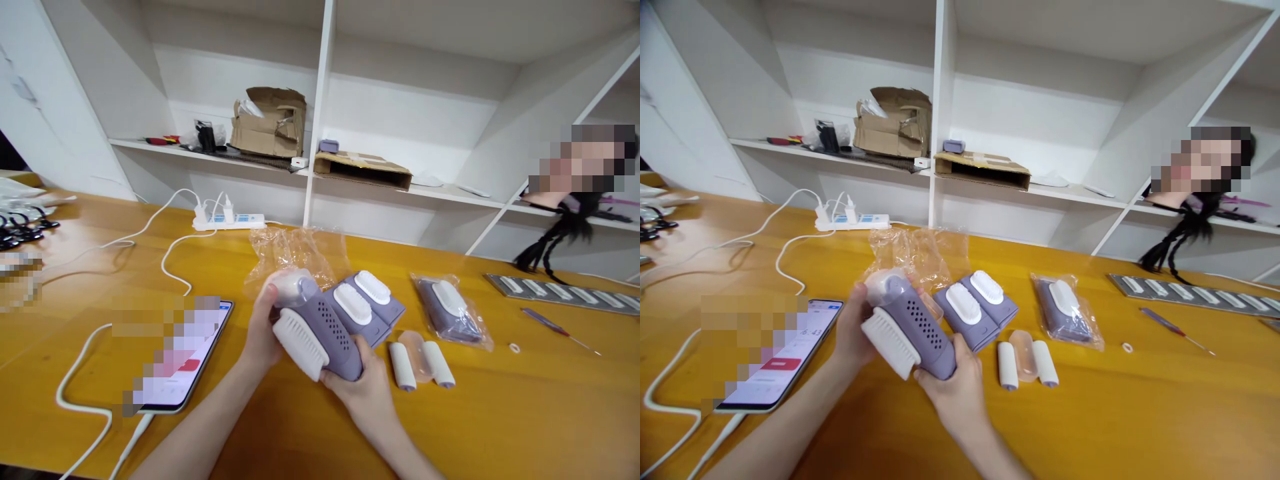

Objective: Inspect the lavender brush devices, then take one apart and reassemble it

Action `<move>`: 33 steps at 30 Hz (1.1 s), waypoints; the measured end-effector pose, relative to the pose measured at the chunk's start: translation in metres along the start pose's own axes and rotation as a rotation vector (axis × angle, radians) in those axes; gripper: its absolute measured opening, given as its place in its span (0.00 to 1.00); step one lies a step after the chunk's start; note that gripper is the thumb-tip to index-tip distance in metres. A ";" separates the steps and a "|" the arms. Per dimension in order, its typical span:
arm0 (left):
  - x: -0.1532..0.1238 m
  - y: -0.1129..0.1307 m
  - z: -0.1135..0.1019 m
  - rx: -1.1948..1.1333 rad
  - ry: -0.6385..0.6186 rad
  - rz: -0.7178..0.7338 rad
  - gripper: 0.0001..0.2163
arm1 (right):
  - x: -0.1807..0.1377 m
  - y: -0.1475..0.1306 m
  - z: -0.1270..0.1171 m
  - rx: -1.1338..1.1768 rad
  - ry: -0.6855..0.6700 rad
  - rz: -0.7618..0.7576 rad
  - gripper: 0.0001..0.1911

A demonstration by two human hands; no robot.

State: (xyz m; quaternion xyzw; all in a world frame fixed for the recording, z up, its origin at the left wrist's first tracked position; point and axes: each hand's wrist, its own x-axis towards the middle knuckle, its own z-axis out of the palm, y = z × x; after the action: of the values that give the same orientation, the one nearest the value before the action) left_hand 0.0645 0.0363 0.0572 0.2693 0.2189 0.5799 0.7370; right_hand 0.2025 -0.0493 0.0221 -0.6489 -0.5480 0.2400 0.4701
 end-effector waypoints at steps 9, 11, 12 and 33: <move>0.013 0.009 -0.007 0.026 0.026 0.008 0.13 | 0.007 0.001 -0.017 -0.116 0.147 -0.240 0.14; 0.015 0.005 -0.009 0.086 0.078 -0.001 0.18 | 0.007 0.003 -0.020 -0.225 0.210 -0.394 0.14; 0.016 0.003 -0.009 0.114 0.096 -0.003 0.21 | 0.007 0.005 -0.020 -0.268 0.228 -0.471 0.14; 0.005 -0.004 -0.012 0.183 0.057 0.286 0.14 | -0.002 0.011 -0.016 -0.813 0.421 -0.926 0.22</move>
State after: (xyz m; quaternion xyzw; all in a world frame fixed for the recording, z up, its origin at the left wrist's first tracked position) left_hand 0.0610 0.0425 0.0460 0.3469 0.2512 0.6639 0.6130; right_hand 0.2209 -0.0563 0.0190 -0.5047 -0.7143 -0.3463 0.3392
